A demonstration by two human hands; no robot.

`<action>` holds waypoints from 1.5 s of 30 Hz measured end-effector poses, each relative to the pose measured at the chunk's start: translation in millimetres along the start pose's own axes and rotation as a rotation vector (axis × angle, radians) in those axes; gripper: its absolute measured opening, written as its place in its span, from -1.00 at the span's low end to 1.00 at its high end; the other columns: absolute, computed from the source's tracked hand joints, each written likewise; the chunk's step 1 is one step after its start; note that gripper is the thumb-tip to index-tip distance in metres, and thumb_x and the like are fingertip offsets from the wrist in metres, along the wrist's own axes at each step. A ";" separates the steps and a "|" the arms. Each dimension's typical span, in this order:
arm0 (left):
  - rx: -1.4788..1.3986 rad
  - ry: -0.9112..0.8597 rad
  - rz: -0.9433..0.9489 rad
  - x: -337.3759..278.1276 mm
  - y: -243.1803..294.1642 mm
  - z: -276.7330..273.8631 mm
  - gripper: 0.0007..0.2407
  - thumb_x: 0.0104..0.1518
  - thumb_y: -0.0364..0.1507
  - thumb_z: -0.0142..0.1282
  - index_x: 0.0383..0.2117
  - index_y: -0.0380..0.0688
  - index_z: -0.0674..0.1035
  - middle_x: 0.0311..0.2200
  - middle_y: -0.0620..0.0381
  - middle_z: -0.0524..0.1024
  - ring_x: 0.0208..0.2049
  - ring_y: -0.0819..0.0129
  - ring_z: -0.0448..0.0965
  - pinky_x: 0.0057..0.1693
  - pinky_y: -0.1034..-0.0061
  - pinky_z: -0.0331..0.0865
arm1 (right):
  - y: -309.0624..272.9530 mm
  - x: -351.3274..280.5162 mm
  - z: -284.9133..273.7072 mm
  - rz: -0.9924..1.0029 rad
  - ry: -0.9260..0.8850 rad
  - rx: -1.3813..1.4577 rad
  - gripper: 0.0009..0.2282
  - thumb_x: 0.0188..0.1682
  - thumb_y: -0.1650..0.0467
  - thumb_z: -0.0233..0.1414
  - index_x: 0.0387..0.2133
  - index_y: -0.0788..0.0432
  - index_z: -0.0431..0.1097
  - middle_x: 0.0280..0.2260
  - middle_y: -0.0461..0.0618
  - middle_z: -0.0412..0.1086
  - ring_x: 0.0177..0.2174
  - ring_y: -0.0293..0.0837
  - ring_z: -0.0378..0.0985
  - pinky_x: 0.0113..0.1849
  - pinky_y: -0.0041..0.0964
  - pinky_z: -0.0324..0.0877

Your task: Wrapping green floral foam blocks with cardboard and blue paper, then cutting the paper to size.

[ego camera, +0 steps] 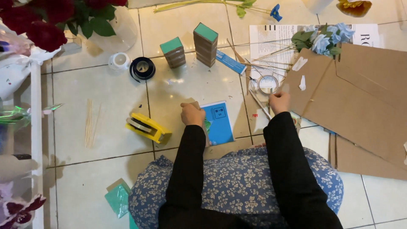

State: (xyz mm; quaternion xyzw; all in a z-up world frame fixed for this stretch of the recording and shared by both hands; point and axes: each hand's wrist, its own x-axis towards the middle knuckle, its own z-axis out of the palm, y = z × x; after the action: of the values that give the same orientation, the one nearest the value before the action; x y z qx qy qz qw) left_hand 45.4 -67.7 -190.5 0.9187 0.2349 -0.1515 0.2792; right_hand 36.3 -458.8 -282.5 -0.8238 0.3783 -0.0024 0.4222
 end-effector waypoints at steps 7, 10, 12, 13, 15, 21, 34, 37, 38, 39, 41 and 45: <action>0.013 0.042 0.041 6.2 -11.2 5.5 -0.51 -0.02 -0.36 0.21 -0.06 -0.46 0.29 -0.34 -0.23 0.59 -0.21 -0.18 0.68 -0.11 0.04 0.61 | -90.4 -168.9 77.7 -0.094 -0.499 -0.523 -0.43 -0.20 0.02 0.23 -0.08 0.16 0.33 -0.04 0.26 0.43 0.03 0.19 0.50 0.06 0.03 0.43; 0.028 0.021 0.065 -0.7 -5.6 2.4 -0.54 0.02 -0.36 0.18 -0.07 -0.45 0.28 -0.33 -0.22 0.58 -0.21 -0.17 0.68 -0.10 0.06 0.61 | -101.0 -215.9 80.7 0.040 -0.420 -0.508 -0.31 -0.21 0.18 0.36 0.03 0.19 0.06 0.13 0.33 0.07 0.14 0.38 0.29 0.17 0.22 0.30; 0.037 0.065 0.048 -2.8 -3.9 3.7 -0.53 -0.01 -0.35 0.20 -0.07 -0.45 0.29 -0.33 -0.24 0.59 -0.20 -0.20 0.68 -0.09 0.04 0.60 | -111.5 -238.9 78.8 -0.411 -0.319 -0.750 -0.45 -0.17 0.34 0.31 0.00 0.27 0.17 -0.04 0.18 0.16 0.05 0.22 0.31 0.04 0.11 0.41; 0.040 0.064 0.050 -0.1 -4.8 5.2 -0.53 -0.01 -0.35 0.20 -0.07 -0.45 0.29 -0.33 -0.24 0.59 -0.20 -0.20 0.68 -0.09 0.04 0.60 | -93.1 -231.0 99.2 -0.409 -0.319 -0.748 -0.45 -0.17 0.34 0.31 0.00 0.27 0.17 -0.04 0.18 0.16 0.05 0.22 0.31 0.04 0.11 0.41; 0.040 0.042 0.060 5.0 -7.6 7.9 -0.54 0.02 -0.36 0.18 -0.07 -0.46 0.27 -0.33 -0.24 0.59 -0.20 -0.19 0.68 -0.09 0.04 0.60 | -56.5 -216.2 140.3 -0.389 -0.683 -0.497 -0.78 -0.13 0.38 0.15 -0.24 0.16 0.38 -0.23 0.15 0.51 -0.07 0.21 0.55 -0.06 0.15 0.47; 0.019 0.115 0.080 -10.8 -3.0 3.8 -0.52 0.06 -0.42 0.15 0.00 -0.50 0.23 -0.33 -0.25 0.61 -0.23 -0.20 0.69 -0.10 0.03 0.60 | -130.6 -277.0 91.3 -0.313 -0.934 -0.303 -0.39 -0.05 0.44 0.07 0.32 0.20 0.04 0.14 0.33 0.34 0.15 0.22 0.37 0.14 0.06 0.36; 0.068 0.020 0.213 -39.6 -3.0 -28.8 -0.55 0.10 -0.51 0.13 0.07 -0.33 0.18 -0.19 -0.27 0.56 -0.16 -0.15 0.66 -0.02 0.07 0.58 | -169.6 -322.3 59.3 -0.022 -0.978 0.160 -0.28 -0.05 0.61 -0.02 0.42 0.24 -0.17 0.34 0.33 0.01 0.30 0.27 0.06 0.20 0.12 0.21; 0.108 0.003 0.251 -39.7 0.5 -38.0 -0.56 0.13 -0.52 0.12 0.07 -0.35 0.18 -0.17 -0.28 0.55 -0.12 -0.16 0.64 0.02 0.08 0.57 | -170.7 -323.4 64.1 0.032 -0.941 0.229 -0.30 -0.05 0.61 -0.11 0.42 0.17 -0.18 0.29 0.38 0.06 0.26 0.26 0.15 0.15 0.06 0.31; 0.113 -0.004 0.261 -40.2 -1.3 -38.5 -0.55 0.14 -0.52 0.11 0.09 -0.37 0.17 -0.18 -0.29 0.54 -0.12 -0.16 0.64 0.01 0.07 0.57 | -144.4 -308.7 88.4 -0.024 -0.915 0.172 -0.40 -0.03 0.57 -0.03 0.34 0.22 -0.02 0.18 0.40 0.19 0.17 0.28 0.28 0.05 0.04 0.42; 0.117 -0.011 0.271 -40.5 -3.2 -38.8 -0.54 0.14 -0.53 0.10 0.11 -0.40 0.16 -0.18 -0.30 0.54 -0.13 -0.16 0.64 0.00 0.05 0.58 | -117.9 -294.0 112.9 -0.079 -0.888 0.115 -0.48 -0.01 0.54 0.04 0.27 0.27 0.15 0.08 0.43 0.33 0.08 0.31 0.41 -0.05 0.03 0.52; 0.134 -0.024 0.266 -35.8 -7.3 -39.1 -0.52 0.12 -0.50 0.11 0.11 -0.38 0.16 -0.18 -0.28 0.54 -0.14 -0.13 0.65 0.01 0.06 0.58 | -91.9 -268.6 124.0 -0.092 -0.688 -0.033 -0.53 -0.08 0.48 0.14 0.12 0.19 0.18 0.08 0.33 0.24 0.10 0.33 0.37 0.04 0.11 0.43; 0.132 -0.018 0.258 -30.6 -5.4 -35.4 -0.50 0.09 -0.47 0.12 0.11 -0.38 0.17 -0.18 -0.28 0.55 -0.15 -0.14 0.66 0.00 0.06 0.58 | -83.3 -242.6 111.2 0.100 -0.289 -0.237 -0.43 -0.12 0.28 0.26 0.06 0.04 0.04 0.08 0.14 0.04 0.18 0.21 0.20 0.13 0.22 0.28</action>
State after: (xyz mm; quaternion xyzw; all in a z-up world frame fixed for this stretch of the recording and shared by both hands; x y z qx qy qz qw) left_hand 22.0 -53.7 -152.1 0.9562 0.1018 -0.1375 0.2376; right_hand -49.2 -200.2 -219.4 -0.8397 0.3515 0.1815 0.3720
